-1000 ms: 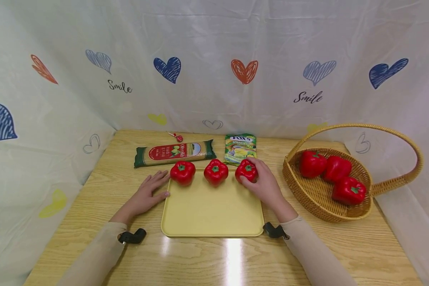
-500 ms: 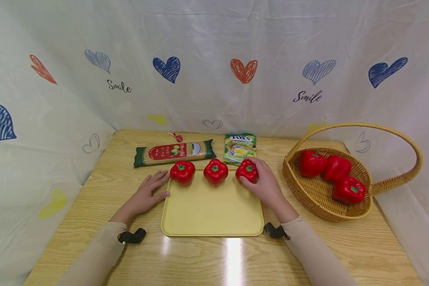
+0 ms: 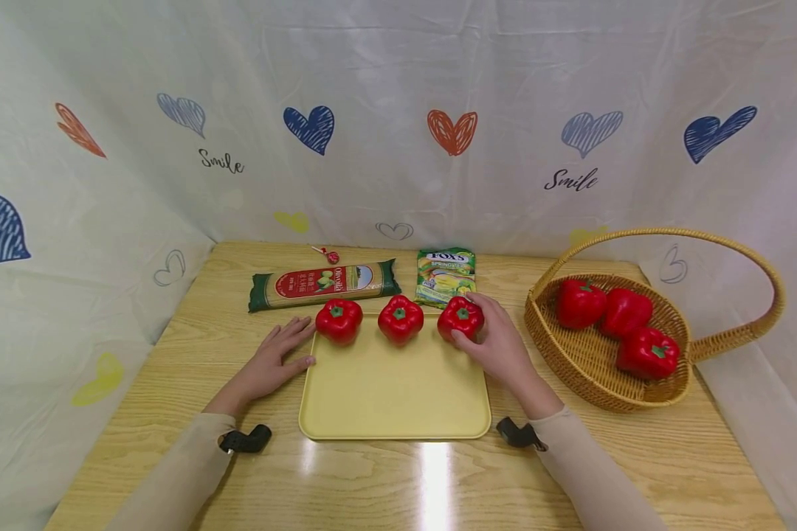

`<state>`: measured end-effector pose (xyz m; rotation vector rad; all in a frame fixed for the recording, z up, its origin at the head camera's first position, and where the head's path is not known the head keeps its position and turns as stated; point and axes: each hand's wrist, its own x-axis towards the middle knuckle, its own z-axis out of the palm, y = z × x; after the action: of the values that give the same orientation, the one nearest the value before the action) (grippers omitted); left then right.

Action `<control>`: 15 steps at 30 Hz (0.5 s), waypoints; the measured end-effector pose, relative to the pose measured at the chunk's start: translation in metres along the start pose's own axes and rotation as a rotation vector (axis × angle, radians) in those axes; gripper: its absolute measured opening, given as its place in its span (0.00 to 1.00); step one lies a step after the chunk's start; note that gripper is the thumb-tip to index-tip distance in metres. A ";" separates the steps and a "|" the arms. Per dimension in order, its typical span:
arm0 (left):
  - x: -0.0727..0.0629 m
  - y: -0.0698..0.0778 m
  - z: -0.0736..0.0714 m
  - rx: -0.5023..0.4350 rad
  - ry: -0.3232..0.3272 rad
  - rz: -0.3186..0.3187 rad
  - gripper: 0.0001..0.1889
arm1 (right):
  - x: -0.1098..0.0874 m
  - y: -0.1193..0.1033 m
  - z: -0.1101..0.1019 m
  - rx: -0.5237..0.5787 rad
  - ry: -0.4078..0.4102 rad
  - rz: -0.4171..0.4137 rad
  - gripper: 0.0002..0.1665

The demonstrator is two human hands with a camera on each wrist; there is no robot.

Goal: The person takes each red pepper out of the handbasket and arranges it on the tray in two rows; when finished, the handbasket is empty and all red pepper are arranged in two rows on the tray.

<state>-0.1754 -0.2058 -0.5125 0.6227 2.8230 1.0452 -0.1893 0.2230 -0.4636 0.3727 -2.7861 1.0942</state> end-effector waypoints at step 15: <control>0.000 0.001 0.000 -0.011 0.004 0.006 0.35 | -0.011 0.005 -0.012 -0.015 0.007 0.019 0.42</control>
<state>-0.1749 -0.2055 -0.5122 0.6288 2.8184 1.0632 -0.1796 0.2371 -0.4604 0.3400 -2.7959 1.0755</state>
